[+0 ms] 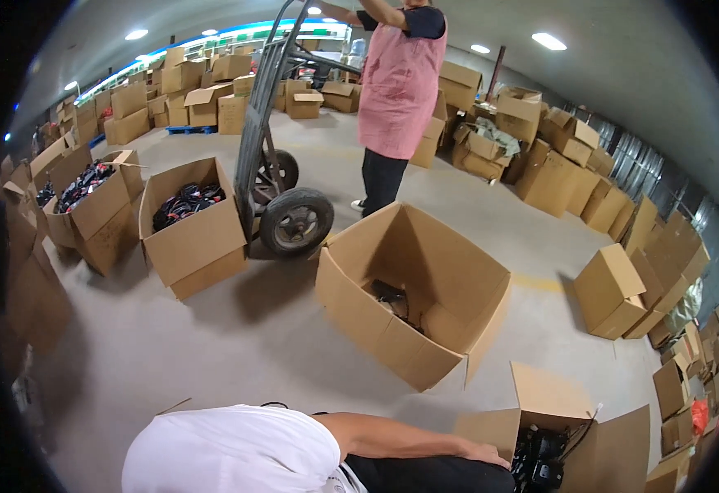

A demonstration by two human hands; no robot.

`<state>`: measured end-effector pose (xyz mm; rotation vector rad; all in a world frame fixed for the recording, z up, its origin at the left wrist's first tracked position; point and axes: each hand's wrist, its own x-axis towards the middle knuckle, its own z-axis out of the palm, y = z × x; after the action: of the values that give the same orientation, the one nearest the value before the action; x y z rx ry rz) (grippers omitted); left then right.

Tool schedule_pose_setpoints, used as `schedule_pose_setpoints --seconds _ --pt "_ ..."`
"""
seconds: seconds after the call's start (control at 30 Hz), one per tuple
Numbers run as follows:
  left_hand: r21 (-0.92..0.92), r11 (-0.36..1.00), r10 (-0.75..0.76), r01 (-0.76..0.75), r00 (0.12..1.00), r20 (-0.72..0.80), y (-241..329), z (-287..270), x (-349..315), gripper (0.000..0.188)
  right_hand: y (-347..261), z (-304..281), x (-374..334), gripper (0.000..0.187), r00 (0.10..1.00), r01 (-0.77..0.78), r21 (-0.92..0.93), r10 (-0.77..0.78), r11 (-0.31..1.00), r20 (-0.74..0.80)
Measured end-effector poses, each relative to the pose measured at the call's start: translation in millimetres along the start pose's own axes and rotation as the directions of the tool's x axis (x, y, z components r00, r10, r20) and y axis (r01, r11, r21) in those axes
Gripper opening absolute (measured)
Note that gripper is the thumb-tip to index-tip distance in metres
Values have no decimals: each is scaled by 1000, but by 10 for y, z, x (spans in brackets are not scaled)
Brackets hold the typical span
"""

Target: The person sorts and inspects small electronic monitor units by hand, taking them from cardboard boxes on a warehouse floor.

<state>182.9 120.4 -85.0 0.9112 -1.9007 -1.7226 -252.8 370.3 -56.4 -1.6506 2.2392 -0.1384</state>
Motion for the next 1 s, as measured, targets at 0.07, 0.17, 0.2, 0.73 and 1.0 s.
schedule_pose_setpoints --seconds 0.07,0.17,0.2,0.73,1.0 --pt "234 963 119 -132 991 68 -127 -16 36 84 26 13 63 43 994 -82 111 74 990 76" --pt "171 977 121 -130 991 64 -340 20 65 84 -10 31 24 39 999 -19 -36 21 999 37" --pt "162 979 113 -121 992 60 -418 31 80 84 -54 25 4 38 1000 1 -79 1 997 23" --pt "-10 999 48 -48 996 69 -939 -36 348 72 -423 -122 -325 31 986 -10 -32 4 999 -164" --pt "-32 999 -3 6 996 86 -885 -142 290 73 -641 -199 -378 32 992 -20 -69 11 997 -127"
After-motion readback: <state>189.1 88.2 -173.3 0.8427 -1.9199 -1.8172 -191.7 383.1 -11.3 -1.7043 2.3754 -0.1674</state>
